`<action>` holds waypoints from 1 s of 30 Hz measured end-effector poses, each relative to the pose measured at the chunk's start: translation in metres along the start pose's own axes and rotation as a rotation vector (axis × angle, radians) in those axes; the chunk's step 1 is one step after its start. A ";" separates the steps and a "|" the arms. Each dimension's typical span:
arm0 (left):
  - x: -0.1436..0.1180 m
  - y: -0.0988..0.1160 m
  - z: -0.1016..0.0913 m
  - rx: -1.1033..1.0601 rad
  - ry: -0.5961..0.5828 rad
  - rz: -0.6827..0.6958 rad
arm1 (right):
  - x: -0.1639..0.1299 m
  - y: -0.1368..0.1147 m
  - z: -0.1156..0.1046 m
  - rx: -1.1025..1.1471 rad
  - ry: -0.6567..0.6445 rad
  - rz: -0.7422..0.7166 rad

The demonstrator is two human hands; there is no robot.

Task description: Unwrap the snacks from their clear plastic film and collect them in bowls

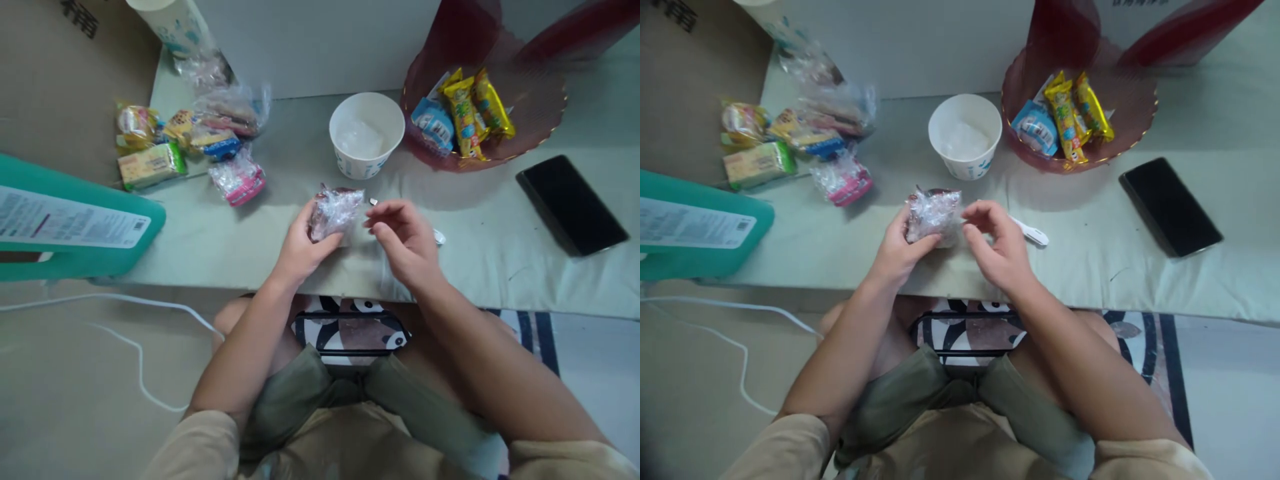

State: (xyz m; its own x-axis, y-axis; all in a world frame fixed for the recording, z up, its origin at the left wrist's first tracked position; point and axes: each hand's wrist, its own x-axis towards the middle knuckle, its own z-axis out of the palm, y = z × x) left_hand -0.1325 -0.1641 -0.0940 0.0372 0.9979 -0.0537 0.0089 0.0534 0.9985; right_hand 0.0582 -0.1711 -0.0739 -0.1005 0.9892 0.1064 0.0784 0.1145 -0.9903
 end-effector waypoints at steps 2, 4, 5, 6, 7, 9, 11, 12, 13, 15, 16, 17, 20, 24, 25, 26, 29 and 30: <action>0.003 0.000 -0.011 -0.009 0.089 0.011 | 0.004 0.008 -0.020 -0.356 0.081 -0.056; 0.006 -0.001 -0.020 -0.011 0.150 0.001 | 0.006 0.017 -0.039 -0.708 0.120 -0.028; 0.007 -0.001 -0.023 0.003 0.170 -0.015 | 0.006 0.022 -0.047 -0.849 0.121 0.013; 0.008 -0.001 -0.025 0.025 0.185 -0.033 | 0.005 0.025 -0.053 -0.957 0.116 0.055; 0.009 -0.001 -0.027 0.050 0.197 -0.045 | 0.004 0.027 -0.058 -1.032 0.110 0.086; 0.010 -0.001 -0.026 0.105 0.209 -0.033 | 0.002 0.028 -0.061 -1.095 0.102 0.086; 0.012 -0.001 -0.024 0.175 0.209 0.009 | 0.001 0.024 -0.060 -1.084 0.131 0.067; 0.012 -0.001 -0.022 0.215 0.207 0.031 | 0.000 0.020 -0.058 -1.054 0.156 0.071; 0.011 0.000 -0.021 0.257 0.205 0.045 | 0.000 0.016 -0.055 -0.999 0.178 0.085; 0.009 0.003 -0.018 0.356 0.188 0.049 | -0.001 0.008 -0.049 -0.816 0.180 0.124; 0.008 0.006 -0.016 0.411 0.170 0.044 | -0.002 0.004 -0.045 -0.716 0.153 0.126; 0.007 0.008 -0.015 0.467 0.144 0.039 | -0.003 0.000 -0.040 -0.632 0.115 0.106; 0.004 0.014 -0.012 0.584 0.063 0.036 | -0.005 -0.008 -0.024 -0.529 0.019 -0.045; 0.005 0.014 -0.011 0.618 0.017 0.051 | -0.001 -0.008 -0.010 -0.569 -0.108 -0.122; 0.005 0.014 -0.012 0.626 0.014 0.052 | 0.001 -0.007 -0.010 -0.595 -0.141 -0.106; 0.006 0.015 -0.012 0.637 0.011 0.050 | 0.002 -0.006 -0.011 -0.622 -0.170 -0.085; 0.006 0.018 -0.012 0.673 0.002 0.031 | 0.004 -0.005 -0.024 -0.676 -0.230 0.012; 0.006 0.019 -0.012 0.685 0.001 0.024 | 0.004 -0.006 -0.031 -0.689 -0.244 0.050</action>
State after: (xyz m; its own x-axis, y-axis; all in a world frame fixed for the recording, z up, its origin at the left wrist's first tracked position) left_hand -0.1443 -0.1567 -0.0749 0.0441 0.9985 -0.0309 0.6386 -0.0044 0.7695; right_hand 0.0881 -0.1650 -0.0649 -0.2923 0.9555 -0.0395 0.6866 0.1809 -0.7042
